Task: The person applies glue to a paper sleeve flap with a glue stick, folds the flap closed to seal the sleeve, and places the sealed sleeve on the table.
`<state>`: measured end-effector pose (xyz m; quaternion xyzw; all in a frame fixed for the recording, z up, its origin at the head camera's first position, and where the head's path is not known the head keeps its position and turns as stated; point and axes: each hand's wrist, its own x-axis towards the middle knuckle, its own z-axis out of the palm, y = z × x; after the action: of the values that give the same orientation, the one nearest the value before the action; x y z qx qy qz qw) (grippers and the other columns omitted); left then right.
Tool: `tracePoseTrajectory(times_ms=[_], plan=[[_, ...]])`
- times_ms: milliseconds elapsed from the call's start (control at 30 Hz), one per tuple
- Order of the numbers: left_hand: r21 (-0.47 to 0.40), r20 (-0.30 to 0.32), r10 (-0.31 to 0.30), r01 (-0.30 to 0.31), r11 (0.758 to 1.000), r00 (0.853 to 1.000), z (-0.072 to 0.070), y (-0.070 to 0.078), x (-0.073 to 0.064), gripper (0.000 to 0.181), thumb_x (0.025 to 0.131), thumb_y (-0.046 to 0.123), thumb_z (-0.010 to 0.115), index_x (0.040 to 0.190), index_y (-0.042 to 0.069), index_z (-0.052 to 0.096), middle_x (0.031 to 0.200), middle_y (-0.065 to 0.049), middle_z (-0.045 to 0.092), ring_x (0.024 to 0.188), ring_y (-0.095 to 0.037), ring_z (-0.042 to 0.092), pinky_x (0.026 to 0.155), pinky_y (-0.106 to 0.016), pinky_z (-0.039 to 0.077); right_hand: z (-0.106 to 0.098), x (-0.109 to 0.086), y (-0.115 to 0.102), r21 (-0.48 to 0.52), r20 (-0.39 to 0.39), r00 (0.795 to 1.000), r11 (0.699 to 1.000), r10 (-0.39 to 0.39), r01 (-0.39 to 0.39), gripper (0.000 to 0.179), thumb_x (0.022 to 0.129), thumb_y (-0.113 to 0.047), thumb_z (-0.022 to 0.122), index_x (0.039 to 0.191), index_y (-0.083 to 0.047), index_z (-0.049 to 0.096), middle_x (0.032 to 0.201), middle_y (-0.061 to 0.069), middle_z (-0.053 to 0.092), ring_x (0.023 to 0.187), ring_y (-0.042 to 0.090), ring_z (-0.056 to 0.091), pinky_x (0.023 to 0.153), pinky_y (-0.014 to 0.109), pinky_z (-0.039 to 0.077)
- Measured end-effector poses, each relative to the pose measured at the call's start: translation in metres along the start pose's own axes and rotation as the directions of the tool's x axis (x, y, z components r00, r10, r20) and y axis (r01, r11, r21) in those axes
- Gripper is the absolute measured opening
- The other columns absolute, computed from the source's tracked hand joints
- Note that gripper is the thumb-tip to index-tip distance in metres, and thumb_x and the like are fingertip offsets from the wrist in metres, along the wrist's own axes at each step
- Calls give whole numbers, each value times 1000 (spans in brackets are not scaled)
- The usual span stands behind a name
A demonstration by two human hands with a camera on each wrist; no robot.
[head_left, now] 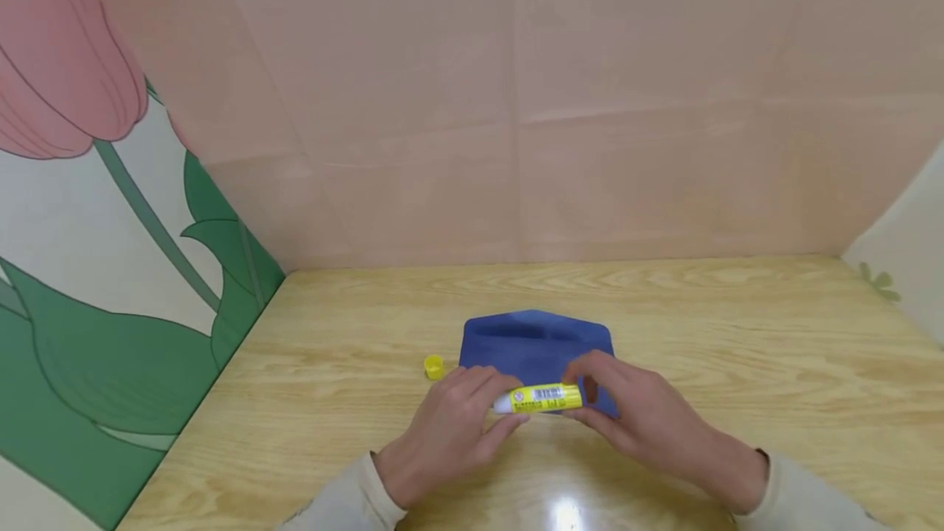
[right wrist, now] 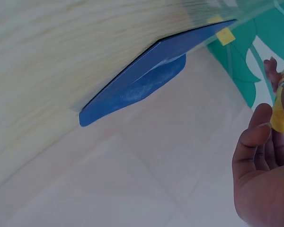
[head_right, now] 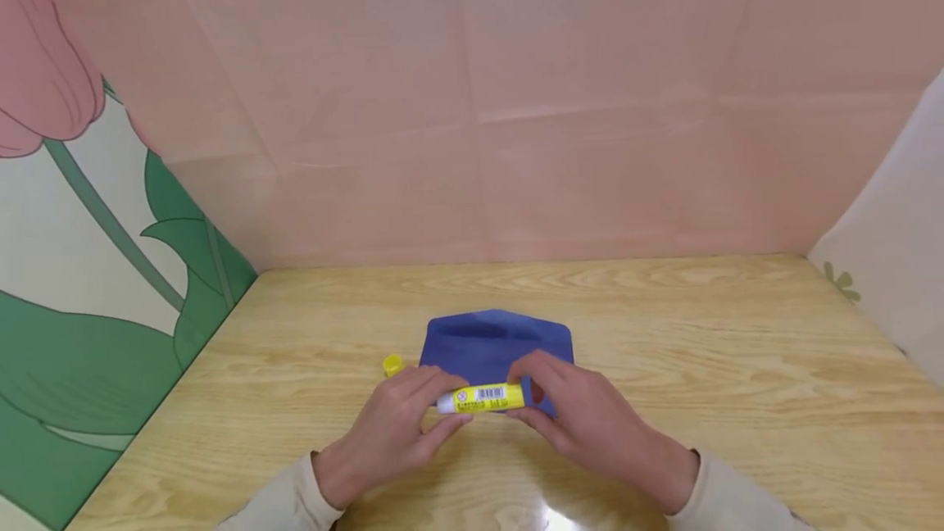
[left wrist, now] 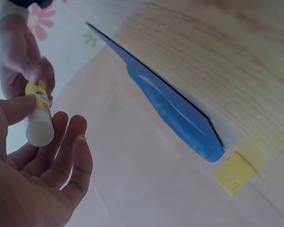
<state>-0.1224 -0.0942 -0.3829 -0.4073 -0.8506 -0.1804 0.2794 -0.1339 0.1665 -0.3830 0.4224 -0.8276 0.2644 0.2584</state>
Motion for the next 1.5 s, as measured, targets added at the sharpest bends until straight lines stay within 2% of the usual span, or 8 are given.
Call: tracePoseTrajectory(times_ms=[233, 433, 600, 833, 933, 1133, 1333, 1500], plan=[[-7, -16, 1, -1, 1000, 1000, 1, -2, 0, 25, 86, 30, 78, 103, 13, 72, 92, 6, 72, 79, -4, 64, 72, -16, 49, 1, 1, 4, 49, -25, 1000, 999, -8, 10, 35, 80, -25, 83, 108, -20, 62, 87, -17, 57, 70, -5, 49, 58, 5, 35], [-13, -14, -7, 7, 1000, 1000, 1, -1, 0, 26, 85, 33, 79, 104, 14, 73, 91, 6, 73, 78, -4, 65, 69, -15, 47, 0, -1, 2, 22, -9, 1000, 1000, 16, -16, 33, 82, -25, 81, 107, -22, 62, 88, -20, 57, 71, -8, 47, 60, 5, 35], [-24, -50, -5, 3, 1000, 999, -3, 0, 2, 27, 84, 32, 81, 104, 14, 75, 91, 6, 75, 76, -3, 64, 69, -14, 47, -2, 0, 0, -6, 12, 999, 1000, 30, -30, 29, 86, -26, 78, 109, -23, 62, 87, -21, 55, 70, -8, 45, 59, 5, 33], [-15, -129, 71, -73, 997, 989, -2, -4, 5, 26, 83, 30, 82, 102, 15, 76, 89, 7, 74, 73, -2, 62, 70, -12, 46, -5, 1, -1, -44, 42, 999, 999, 30, -28, 22, 90, -23, 73, 108, -22, 62, 82, -21, 50, 68, -10, 40, 58, 9, 34], [-1, -151, 114, -115, 993, 982, -1, -5, 5, 26, 82, 30, 82, 102, 15, 76, 89, 7, 75, 73, -2, 62, 71, -11, 47, -4, -1, -3, -48, 64, 997, 998, 41, -38, 15, 93, -20, 69, 104, -24, 60, 83, -23, 49, 68, -10, 39, 59, 11, 35], [28, -163, 138, -135, 990, 977, -2, -4, 2, 29, 80, 32, 83, 102, 15, 76, 89, 7, 76, 72, -3, 63, 69, -12, 46, 1, -2, -8, -83, 92, 994, 995, 57, -49, 13, 98, -14, 61, 94, -26, 56, 79, -23, 43, 66, -10, 36, 60, 11, 34], [28, -163, 152, -150, 988, 975, -1, -3, 0, 29, 80, 33, 83, 101, 14, 76, 89, 6, 76, 73, -3, 63, 68, -11, 46, 3, -1, -10, -68, 90, 995, 997, 44, -37, 27, 99, -10, 56, 80, -26, 47, 70, -22, 29, 60, -10, 25, 56, 7, 26], [29, -167, 163, -160, 987, 972, 1, -3, 1, 29, 79, 33, 83, 101, 14, 76, 88, 6, 76, 72, -3, 63, 68, -12, 45, 3, -2, -11, -52, 89, 994, 997, 56, -52, 32, 99, -8, 55, 74, -26, 44, 68, -22, 26, 59, -11, 22, 54, 4, 22]])
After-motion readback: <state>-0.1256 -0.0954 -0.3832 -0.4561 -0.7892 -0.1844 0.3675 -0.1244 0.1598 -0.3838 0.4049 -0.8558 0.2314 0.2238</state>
